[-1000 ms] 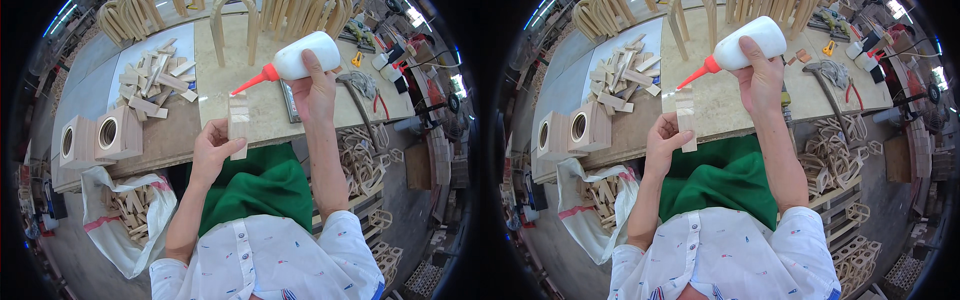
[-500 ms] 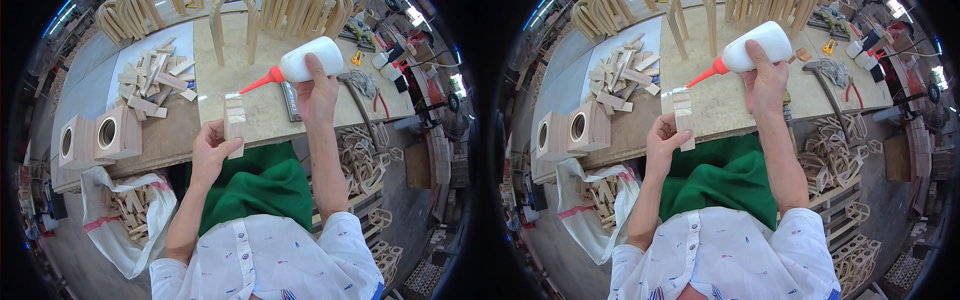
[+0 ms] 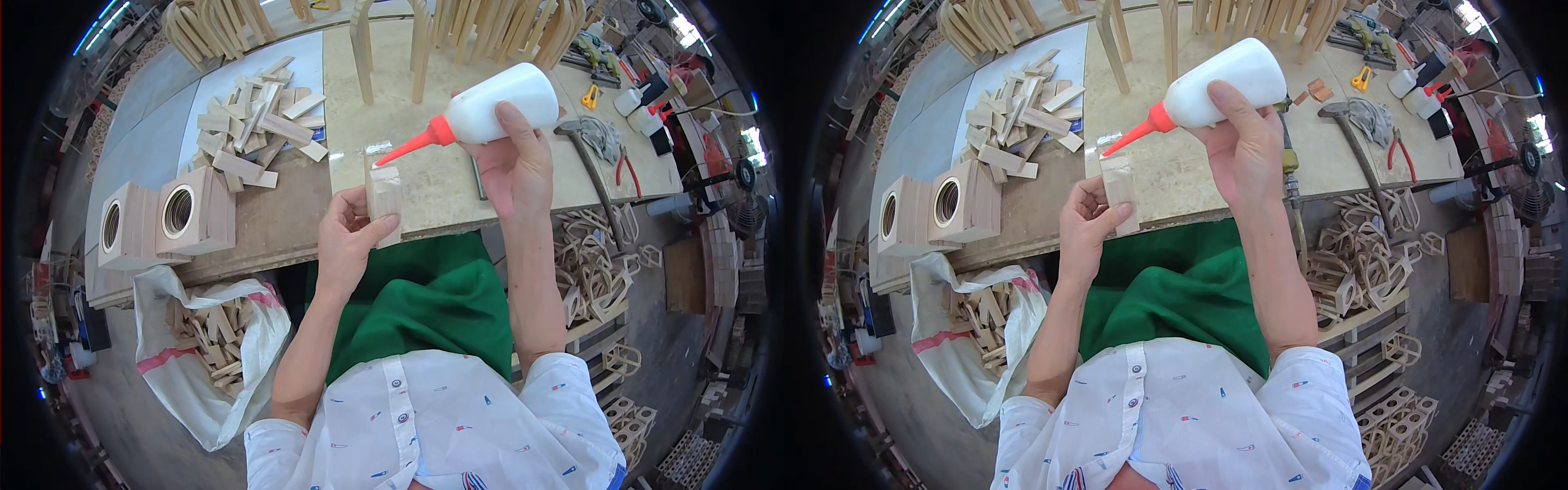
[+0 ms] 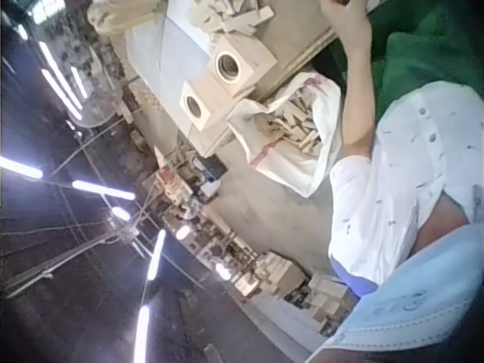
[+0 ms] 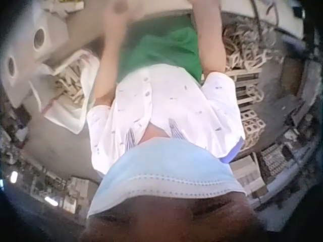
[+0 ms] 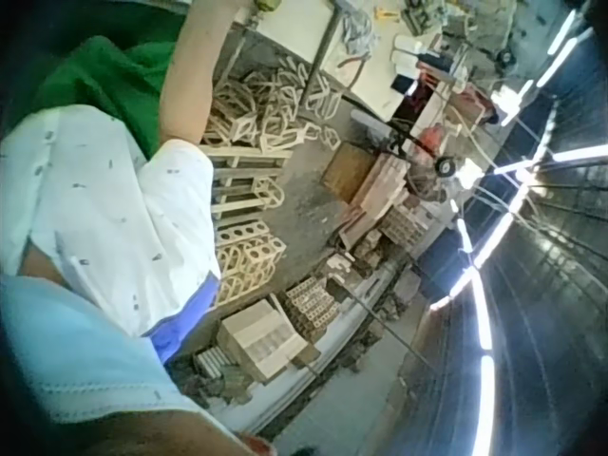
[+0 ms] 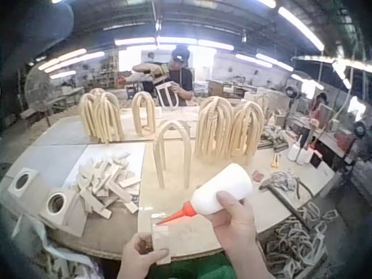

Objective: The person assembles wooden furniture components by applying glue to joints and securing them with a pneumatic nail gun. They handle small wooden blocks, curved wooden pieces, and a wooden frame, repeatedly gluing and nailing parts together on a workbench.

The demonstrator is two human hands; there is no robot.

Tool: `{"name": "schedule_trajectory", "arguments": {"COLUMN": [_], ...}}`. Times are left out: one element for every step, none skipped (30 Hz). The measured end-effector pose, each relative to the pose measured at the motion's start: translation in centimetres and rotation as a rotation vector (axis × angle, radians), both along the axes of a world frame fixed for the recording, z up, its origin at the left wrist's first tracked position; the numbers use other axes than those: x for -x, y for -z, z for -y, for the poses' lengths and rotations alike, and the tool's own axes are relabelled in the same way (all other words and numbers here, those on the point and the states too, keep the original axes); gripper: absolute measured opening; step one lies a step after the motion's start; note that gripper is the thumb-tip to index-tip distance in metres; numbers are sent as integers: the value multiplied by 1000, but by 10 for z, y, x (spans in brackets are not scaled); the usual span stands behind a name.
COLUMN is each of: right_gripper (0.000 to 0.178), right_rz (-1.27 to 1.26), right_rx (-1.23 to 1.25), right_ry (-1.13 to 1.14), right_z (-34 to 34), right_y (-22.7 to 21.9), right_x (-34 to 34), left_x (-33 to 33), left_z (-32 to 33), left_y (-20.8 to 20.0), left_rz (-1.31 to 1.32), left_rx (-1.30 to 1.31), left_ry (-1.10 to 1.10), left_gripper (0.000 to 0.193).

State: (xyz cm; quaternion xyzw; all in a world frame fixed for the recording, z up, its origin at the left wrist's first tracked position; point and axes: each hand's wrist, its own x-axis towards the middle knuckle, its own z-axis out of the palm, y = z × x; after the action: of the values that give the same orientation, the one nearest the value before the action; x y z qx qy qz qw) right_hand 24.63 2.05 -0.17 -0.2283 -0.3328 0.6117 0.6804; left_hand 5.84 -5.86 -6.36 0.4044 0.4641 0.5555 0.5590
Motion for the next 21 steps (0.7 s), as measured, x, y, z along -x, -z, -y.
{"name": "schedule_trajectory", "arguments": {"right_gripper": [40,38,36,37,37,37,37,38,38,38,38,38,38,38,38,38,38,38,38,38,37], "right_rz": [-19,-38,-57,-55,-51,-48,-49,-49,-50,-46,-42,-38,-39,-40,-40,-47,-54,-60,-57,-53,-50], "right_rx": [4,7,12,12,11,11,9,7,5,3,2,0,-2,-3,-4,-7,-11,-15,-12,-8,-4], "right_ry": [6,13,20,26,33,39,50,59,69,70,70,70,69,69,68,75,81,86,87,86,86], "right_z": [-1,-1,-2,-2,-2,-2,-2,-2,-2,-2,-2,-3,-3,-3,-4,-4,-4,-4,-4,-4,-4], "right_y": [0,0,1,2,2,2,3,3,3,4,6,7,7,8,9,10,11,12,12,12,13], "right_x": [2,3,4,5,6,6,7,8,8,8,7,7,7,6,6,6,6,6,5,4,3], "left_x": [0,0,0,0,0,0,0,0,0,0,0,0,0,0,0,1,1,1,1,1,2], "left_z": [0,0,0,0,0,1,1,1,1,1,1,1,1,1,1,0,0,0,1,2,2], "left_y": [0,0,1,1,1,1,1,1,1,1,1,1,1,1,2,3,3,3,2,1,2], "left_rz": [1,3,3,4,6,2,-2,-6,-3,-1,2,-2,-5,-8,-9,-10,-11,-6,-1,4,1], "left_rx": [1,3,6,8,10,9,9,7,7,6,6,7,9,11,12,12,12,13,13,15,19], "left_ry": [3,8,7,7,8,10,11,13,16,19,21,26,30,36,38,40,41,38,36,33,31], "left_gripper": [44,44,44,44,44,44,44,44,45,45,45,45,46,46,46,46,47,47,47,47,47]}}
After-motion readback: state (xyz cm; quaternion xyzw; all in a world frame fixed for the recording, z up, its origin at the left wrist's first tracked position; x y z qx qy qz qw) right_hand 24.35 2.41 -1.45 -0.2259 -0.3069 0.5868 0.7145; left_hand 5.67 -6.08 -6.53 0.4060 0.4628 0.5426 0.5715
